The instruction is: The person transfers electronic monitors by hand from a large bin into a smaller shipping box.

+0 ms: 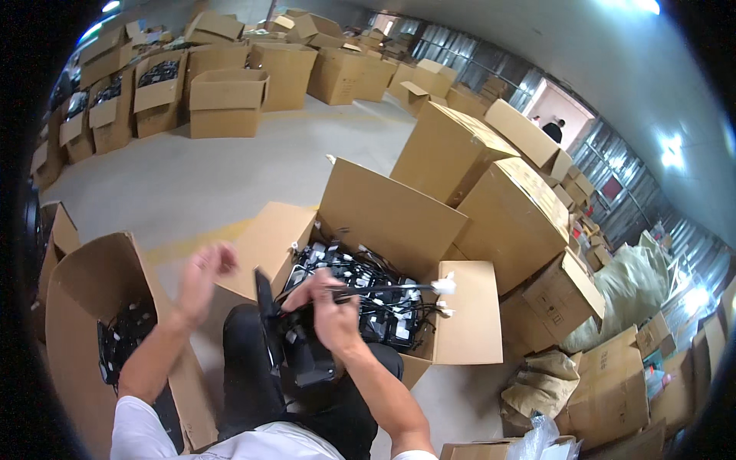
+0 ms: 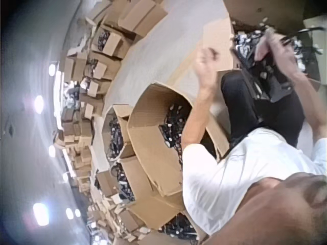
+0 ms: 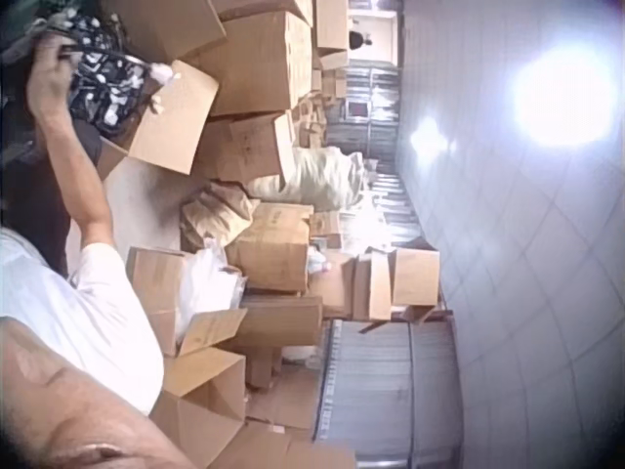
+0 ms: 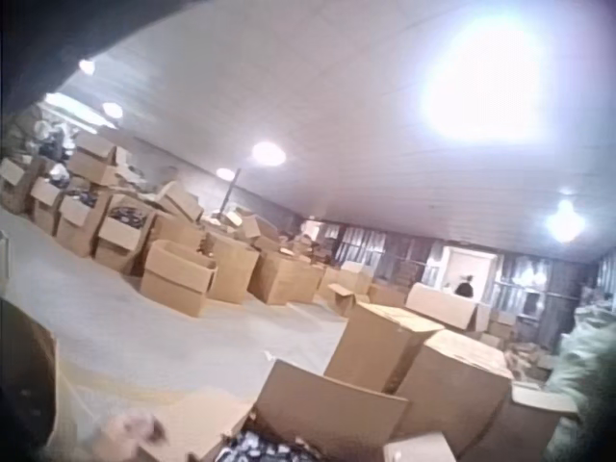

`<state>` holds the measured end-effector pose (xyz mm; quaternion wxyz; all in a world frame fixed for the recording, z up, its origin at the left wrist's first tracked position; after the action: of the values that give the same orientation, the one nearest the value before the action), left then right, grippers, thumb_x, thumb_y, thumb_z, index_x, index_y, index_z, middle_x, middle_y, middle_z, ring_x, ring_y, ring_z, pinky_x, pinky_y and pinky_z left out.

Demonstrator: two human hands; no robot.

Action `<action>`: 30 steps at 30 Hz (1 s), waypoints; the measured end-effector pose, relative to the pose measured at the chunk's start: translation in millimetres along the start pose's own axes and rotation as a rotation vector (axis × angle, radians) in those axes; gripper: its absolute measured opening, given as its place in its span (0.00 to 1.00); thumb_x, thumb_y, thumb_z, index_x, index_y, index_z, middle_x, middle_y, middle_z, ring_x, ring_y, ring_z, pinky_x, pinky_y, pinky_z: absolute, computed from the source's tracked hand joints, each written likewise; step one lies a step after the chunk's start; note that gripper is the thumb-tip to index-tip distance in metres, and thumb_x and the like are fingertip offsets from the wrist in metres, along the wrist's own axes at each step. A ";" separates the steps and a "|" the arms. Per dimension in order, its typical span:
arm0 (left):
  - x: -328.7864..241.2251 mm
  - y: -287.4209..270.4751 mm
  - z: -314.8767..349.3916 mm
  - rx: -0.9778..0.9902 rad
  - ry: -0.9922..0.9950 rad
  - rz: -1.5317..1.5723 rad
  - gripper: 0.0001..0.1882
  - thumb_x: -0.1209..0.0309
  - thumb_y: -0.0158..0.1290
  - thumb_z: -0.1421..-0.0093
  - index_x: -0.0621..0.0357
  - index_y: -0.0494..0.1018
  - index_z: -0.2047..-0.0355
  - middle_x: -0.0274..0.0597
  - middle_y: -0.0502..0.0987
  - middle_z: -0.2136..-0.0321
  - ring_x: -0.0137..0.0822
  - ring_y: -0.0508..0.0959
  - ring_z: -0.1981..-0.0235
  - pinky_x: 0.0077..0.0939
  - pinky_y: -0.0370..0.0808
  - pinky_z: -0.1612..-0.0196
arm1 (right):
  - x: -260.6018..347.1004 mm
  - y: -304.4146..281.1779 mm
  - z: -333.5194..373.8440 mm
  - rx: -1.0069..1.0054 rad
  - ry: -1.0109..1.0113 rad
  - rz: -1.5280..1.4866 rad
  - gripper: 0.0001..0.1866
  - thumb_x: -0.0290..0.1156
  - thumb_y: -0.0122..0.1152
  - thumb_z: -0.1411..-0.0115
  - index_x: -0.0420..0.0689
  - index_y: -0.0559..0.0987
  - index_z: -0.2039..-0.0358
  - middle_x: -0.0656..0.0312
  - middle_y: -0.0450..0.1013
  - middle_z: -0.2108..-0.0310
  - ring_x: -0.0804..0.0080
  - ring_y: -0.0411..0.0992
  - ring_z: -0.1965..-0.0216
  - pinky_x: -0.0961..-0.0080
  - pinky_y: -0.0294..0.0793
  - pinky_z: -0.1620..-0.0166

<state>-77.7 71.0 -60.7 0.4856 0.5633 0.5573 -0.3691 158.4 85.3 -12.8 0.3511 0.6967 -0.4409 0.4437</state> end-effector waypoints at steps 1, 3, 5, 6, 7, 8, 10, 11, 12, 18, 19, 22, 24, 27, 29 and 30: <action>18.3 20.6 9.8 0.132 -0.128 -0.008 0.23 0.50 0.41 0.28 0.59 0.71 0.52 0.39 0.75 0.59 0.28 0.76 0.61 0.28 0.73 0.50 | 12.8 -11.0 -4.8 -0.054 -0.104 -0.092 0.32 0.49 0.35 0.26 0.39 0.71 0.80 0.52 0.74 0.80 0.61 0.75 0.75 0.65 0.78 0.64; 21.5 78.6 28.8 0.354 -0.376 0.464 0.22 0.52 0.45 0.29 0.58 0.68 0.49 0.37 0.76 0.62 0.30 0.76 0.60 0.30 0.74 0.50 | 27.2 -29.8 -7.5 -0.147 -0.241 -0.065 0.32 0.50 0.34 0.26 0.40 0.68 0.80 0.52 0.72 0.82 0.59 0.75 0.75 0.64 0.78 0.64; 28.1 107.5 19.8 0.317 -0.361 0.494 0.23 0.52 0.49 0.31 0.58 0.67 0.47 0.37 0.77 0.62 0.31 0.77 0.59 0.33 0.76 0.50 | 35.2 -40.5 -4.4 -0.187 -0.288 -0.016 0.32 0.51 0.33 0.26 0.41 0.68 0.80 0.52 0.72 0.82 0.60 0.75 0.75 0.64 0.78 0.65; 32.4 114.3 13.4 0.272 -0.337 0.525 0.25 0.53 0.52 0.33 0.58 0.66 0.45 0.37 0.78 0.61 0.33 0.78 0.57 0.36 0.77 0.50 | 38.5 -48.4 -2.4 -0.255 -0.301 -0.049 0.32 0.51 0.33 0.26 0.41 0.67 0.81 0.52 0.72 0.82 0.60 0.75 0.76 0.64 0.78 0.66; 36.9 118.4 11.8 0.278 -0.335 0.520 0.25 0.53 0.52 0.33 0.58 0.66 0.45 0.37 0.78 0.61 0.33 0.78 0.57 0.36 0.77 0.50 | 40.9 -55.6 0.2 -0.322 -0.314 -0.083 0.32 0.51 0.32 0.26 0.42 0.67 0.81 0.52 0.72 0.82 0.60 0.74 0.76 0.64 0.77 0.67; 46.3 127.5 18.0 0.346 -0.494 0.675 0.26 0.53 0.55 0.35 0.59 0.66 0.46 0.39 0.78 0.59 0.34 0.79 0.55 0.38 0.78 0.50 | 40.2 -59.7 2.8 -0.306 -0.335 -0.085 0.32 0.52 0.32 0.26 0.43 0.67 0.81 0.53 0.72 0.82 0.60 0.74 0.77 0.65 0.77 0.67; 49.2 141.3 26.8 0.472 -0.629 0.802 0.32 0.50 0.57 0.38 0.61 0.67 0.43 0.44 0.77 0.49 0.37 0.79 0.51 0.38 0.78 0.49 | 35.9 -64.9 8.3 -0.293 -0.337 -0.108 0.33 0.53 0.31 0.26 0.43 0.66 0.81 0.53 0.72 0.82 0.59 0.75 0.76 0.64 0.77 0.65; 47.0 143.7 23.7 0.480 -0.625 0.794 0.32 0.50 0.57 0.38 0.61 0.67 0.43 0.44 0.77 0.49 0.37 0.79 0.51 0.38 0.78 0.49 | 29.8 -70.4 9.2 -0.289 -0.340 -0.132 0.33 0.54 0.30 0.26 0.43 0.66 0.81 0.52 0.72 0.82 0.59 0.75 0.75 0.64 0.77 0.64; 34.9 151.3 21.2 0.500 -0.571 0.783 0.31 0.51 0.57 0.37 0.61 0.67 0.44 0.45 0.78 0.50 0.37 0.79 0.51 0.38 0.79 0.49 | 24.9 -80.7 11.9 -0.326 -0.333 -0.096 0.37 0.58 0.26 0.27 0.40 0.71 0.78 0.51 0.76 0.77 0.61 0.76 0.72 0.65 0.77 0.60; 29.5 177.7 -9.9 0.311 -0.510 0.680 0.22 0.60 0.55 0.34 0.62 0.68 0.47 0.44 0.79 0.56 0.35 0.82 0.58 0.35 0.82 0.52 | 11.7 -121.5 7.2 -0.541 -0.150 0.029 0.52 0.66 0.15 0.33 0.35 0.82 0.71 0.54 0.81 0.67 0.64 0.78 0.61 0.68 0.72 0.45; 29.0 184.2 -13.4 0.324 -0.536 0.728 0.24 0.63 0.58 0.35 0.62 0.65 0.46 0.42 0.77 0.54 0.33 0.80 0.56 0.34 0.79 0.49 | 10.6 -129.0 7.1 -0.566 -0.168 -0.030 0.52 0.67 0.14 0.33 0.35 0.82 0.72 0.54 0.81 0.67 0.62 0.77 0.59 0.66 0.70 0.42; 22.8 194.2 -14.8 0.287 -0.479 0.775 0.22 0.65 0.58 0.35 0.62 0.67 0.47 0.41 0.78 0.54 0.34 0.81 0.56 0.34 0.79 0.50 | 7.3 -151.9 8.4 -0.525 -0.240 0.052 0.54 0.68 0.12 0.34 0.33 0.80 0.73 0.49 0.80 0.67 0.58 0.73 0.47 0.62 0.59 0.34; 25.5 197.0 -16.0 0.283 -0.447 0.870 0.17 0.65 0.54 0.33 0.63 0.69 0.49 0.42 0.79 0.54 0.36 0.81 0.55 0.36 0.79 0.49 | -1.7 -155.7 15.9 -0.572 -0.095 -0.260 0.54 0.71 0.14 0.36 0.33 0.79 0.72 0.46 0.80 0.64 0.56 0.71 0.45 0.61 0.60 0.34; 43.2 206.3 -6.0 0.304 -0.550 0.962 0.16 0.65 0.48 0.29 0.63 0.70 0.49 0.44 0.80 0.55 0.37 0.81 0.55 0.37 0.79 0.49 | -4.3 -159.3 26.7 -0.466 -0.101 -0.290 0.53 0.73 0.17 0.37 0.33 0.78 0.71 0.44 0.79 0.61 0.55 0.71 0.45 0.61 0.63 0.36; 53.6 209.7 1.9 0.346 -0.543 0.965 0.17 0.63 0.44 0.28 0.63 0.70 0.48 0.45 0.79 0.55 0.37 0.81 0.54 0.38 0.79 0.49 | -27.9 -163.0 38.2 -0.438 -0.090 -0.138 0.46 0.69 0.25 0.34 0.35 0.78 0.62 0.45 0.71 0.44 0.58 0.66 0.39 0.60 0.60 0.35; 61.8 206.5 4.5 0.318 -0.567 0.945 0.18 0.63 0.44 0.28 0.63 0.69 0.47 0.45 0.79 0.54 0.38 0.81 0.54 0.38 0.79 0.49 | -32.1 -160.6 44.0 -0.397 -0.159 -0.028 0.38 0.62 0.35 0.32 0.35 0.76 0.57 0.46 0.65 0.39 0.57 0.64 0.37 0.60 0.58 0.34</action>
<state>133.2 102.6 -93.0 0.6377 0.6964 0.0307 -0.3278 313.7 114.9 -74.2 0.4516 0.6528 -0.5362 0.2870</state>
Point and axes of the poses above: each hand's wrist, its own z-axis away from the middle knuckle, its own y-axis out of the palm, x = y × z, the point moved 5 cm from there along -z, towards the middle knuckle
